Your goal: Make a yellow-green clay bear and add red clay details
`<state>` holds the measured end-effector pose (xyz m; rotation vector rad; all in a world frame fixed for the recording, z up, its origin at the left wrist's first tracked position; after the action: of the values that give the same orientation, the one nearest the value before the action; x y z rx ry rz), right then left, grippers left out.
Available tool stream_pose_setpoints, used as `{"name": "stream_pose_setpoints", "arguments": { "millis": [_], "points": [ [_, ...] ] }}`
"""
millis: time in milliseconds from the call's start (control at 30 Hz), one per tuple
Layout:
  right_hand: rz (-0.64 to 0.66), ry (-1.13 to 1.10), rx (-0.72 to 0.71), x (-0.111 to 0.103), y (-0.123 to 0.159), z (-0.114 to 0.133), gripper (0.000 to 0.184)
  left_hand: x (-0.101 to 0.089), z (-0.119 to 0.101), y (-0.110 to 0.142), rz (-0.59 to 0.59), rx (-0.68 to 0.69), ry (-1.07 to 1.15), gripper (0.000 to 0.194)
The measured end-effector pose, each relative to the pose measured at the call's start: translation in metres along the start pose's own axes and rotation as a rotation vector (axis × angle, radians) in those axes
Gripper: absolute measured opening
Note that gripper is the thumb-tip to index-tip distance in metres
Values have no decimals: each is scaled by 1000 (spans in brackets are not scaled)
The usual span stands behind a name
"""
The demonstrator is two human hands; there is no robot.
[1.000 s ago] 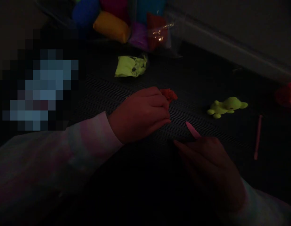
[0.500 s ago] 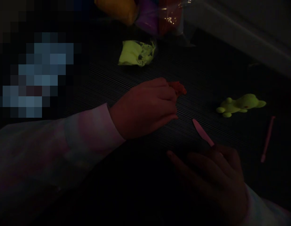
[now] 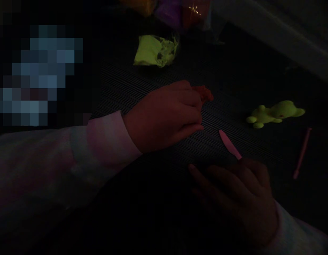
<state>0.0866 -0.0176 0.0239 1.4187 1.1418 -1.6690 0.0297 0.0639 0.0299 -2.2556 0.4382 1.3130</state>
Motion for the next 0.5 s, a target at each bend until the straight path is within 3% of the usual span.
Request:
{"name": "stream_pose_setpoints", "arguments": {
  "millis": [233,400,500],
  "points": [
    [15,68,67,0,3,-12,31,1,-2,0,20,12,6,26],
    [25,-2,-14,2,3,-2,27,5,13,-4,99,-176,133,19],
    [42,44,25,2,5,-7,33,9,19,-4,143,-246,217,18]
  ]
}}
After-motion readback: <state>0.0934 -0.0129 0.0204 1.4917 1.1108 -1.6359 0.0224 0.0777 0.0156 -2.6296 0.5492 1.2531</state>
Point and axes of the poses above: each hand's wrist, its own y-axis away from the middle knuckle, its own x-axis out of the palm, z = x × y, the point moved 10 cm from there along -y, towards the middle knuckle, and after that the axes turned 14 degrees about -x, right-handed, at the moved point
